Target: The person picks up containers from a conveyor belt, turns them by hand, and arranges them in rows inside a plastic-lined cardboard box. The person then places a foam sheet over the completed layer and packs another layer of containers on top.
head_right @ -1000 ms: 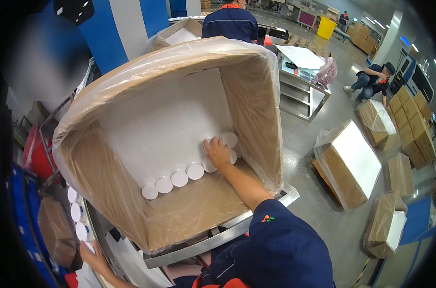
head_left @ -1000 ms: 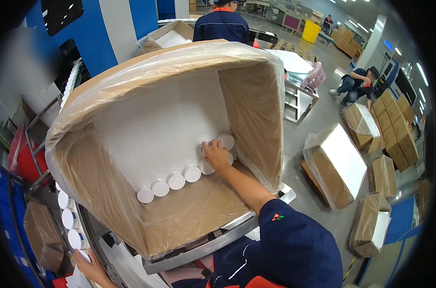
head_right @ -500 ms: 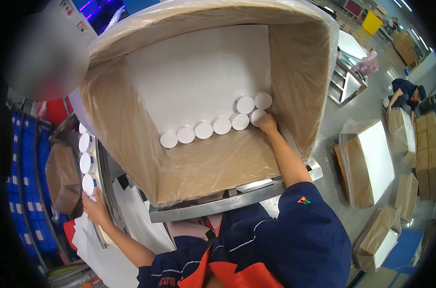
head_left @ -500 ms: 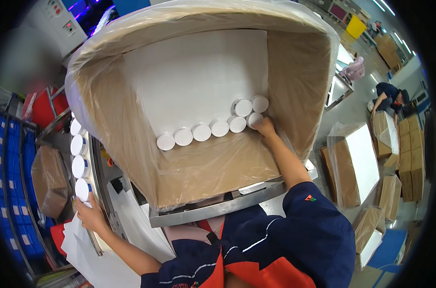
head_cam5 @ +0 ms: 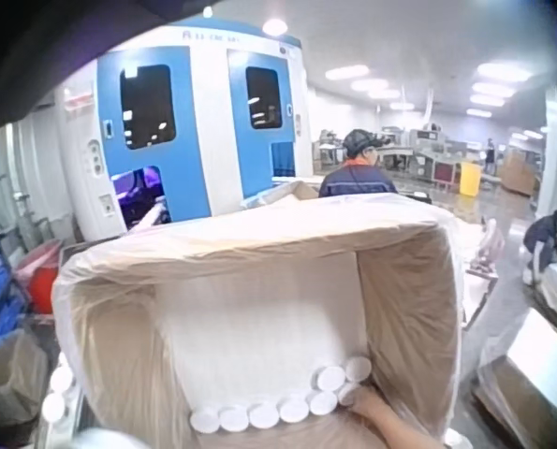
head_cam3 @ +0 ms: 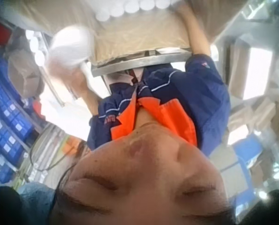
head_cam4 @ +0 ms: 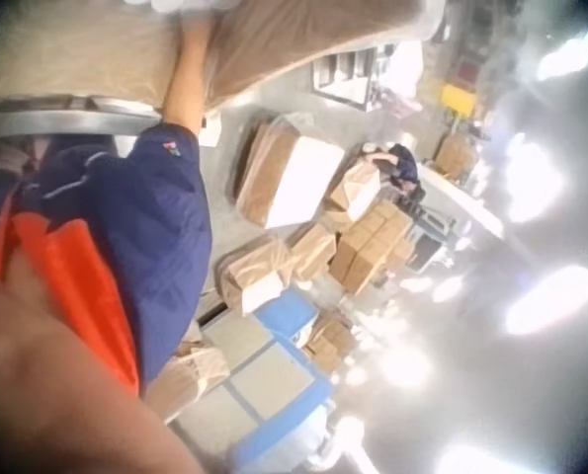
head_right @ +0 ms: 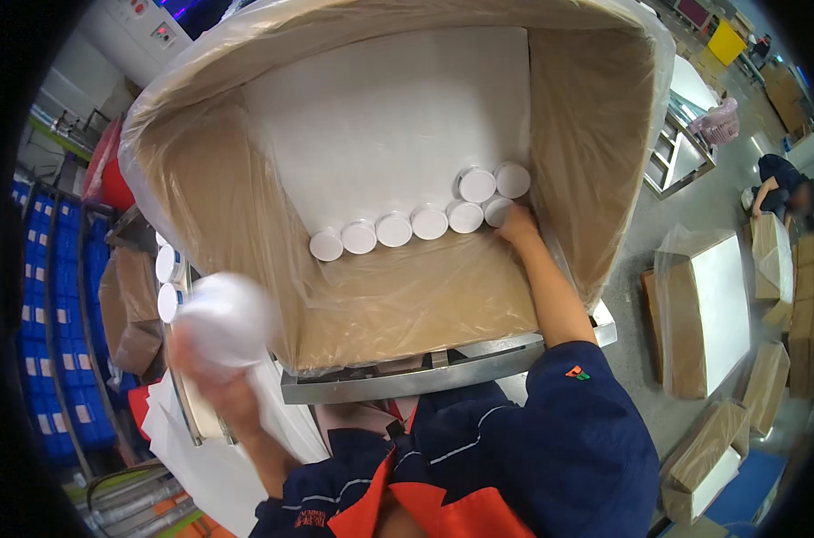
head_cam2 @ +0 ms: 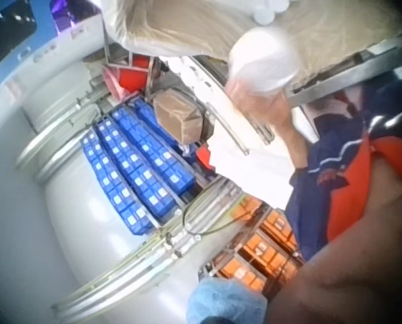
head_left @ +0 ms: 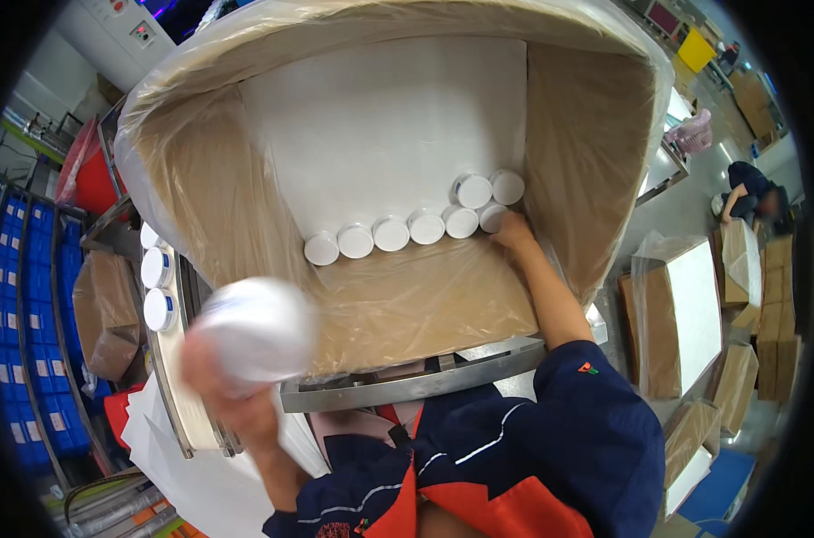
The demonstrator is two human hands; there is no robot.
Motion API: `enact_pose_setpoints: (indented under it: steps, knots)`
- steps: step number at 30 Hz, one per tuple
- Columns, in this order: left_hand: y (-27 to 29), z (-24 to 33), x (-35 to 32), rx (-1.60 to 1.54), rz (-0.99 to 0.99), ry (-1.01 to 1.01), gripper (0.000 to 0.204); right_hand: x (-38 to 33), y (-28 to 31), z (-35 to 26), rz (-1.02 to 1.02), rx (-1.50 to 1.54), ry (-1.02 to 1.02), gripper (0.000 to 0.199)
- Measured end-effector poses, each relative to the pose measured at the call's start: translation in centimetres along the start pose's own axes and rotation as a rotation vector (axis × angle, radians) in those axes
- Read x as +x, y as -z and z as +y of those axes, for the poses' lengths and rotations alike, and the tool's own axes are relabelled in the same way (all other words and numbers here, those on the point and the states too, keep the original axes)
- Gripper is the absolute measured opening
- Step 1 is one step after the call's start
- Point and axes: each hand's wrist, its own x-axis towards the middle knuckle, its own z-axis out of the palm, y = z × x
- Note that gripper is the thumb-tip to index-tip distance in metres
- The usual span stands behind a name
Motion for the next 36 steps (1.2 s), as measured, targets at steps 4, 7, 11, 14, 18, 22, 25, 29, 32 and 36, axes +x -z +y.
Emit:
enact_pose_setpoints:
  steps: [4, 7, 11, 14, 18, 22, 25, 29, 32, 36]
  knots:
    - [-14.3, 0.8, 1.5, 0.085, -0.446, -0.365, 0.069, -1.0, 2.8, -1.3, -0.008, 0.023, -0.048, 0.062]
    - [-24.7, -2.8, 0.9, 0.128, -0.587, -0.409, 0.071, -0.6, 3.1, -1.3, 0.169, 0.108, -0.025, 0.06]
    - [-32.3, -6.6, -0.2, 0.229, -0.644, -0.534, 0.073, -0.7, 3.2, -1.1, 0.19, 0.318, -0.02, 0.059]
    - [-35.6, -6.8, -1.0, 0.272, -0.622, -0.633, 0.073, -0.4, 3.8, 0.0, 0.119, 0.305, -0.046, 0.057]
    - [-37.3, -6.7, -1.6, 0.122, -0.751, -0.523, 0.07, 0.5, 2.8, 1.1, 0.098, 0.262, -0.035, 0.052]
    - [-37.0, -5.2, -1.4, -0.009, -0.804, -0.414, 0.069, 0.3, 1.7, 1.9, 0.147, 0.302, 0.002, 0.045]
    - [-36.6, -4.3, -1.4, 0.148, -0.842, -0.424, 0.072, 0.8, 2.7, 1.1, 0.117, 0.288, -0.05, 0.043]
    - [-33.3, -4.5, -2.0, 0.172, -0.731, -0.299, 0.069, -1.5, 4.1, -4.9, 0.25, 0.121, 0.009, 0.043]
    - [-28.2, -3.0, -3.5, 0.0, -0.721, -0.074, 0.063, -1.5, 2.6, -3.6, 0.242, 0.115, -0.07, 0.044]
    - [-16.8, -2.8, -5.5, -0.469, -0.8, 0.331, 0.044, 1.1, -0.6, 4.7, 0.287, 0.245, -0.059, 0.053]
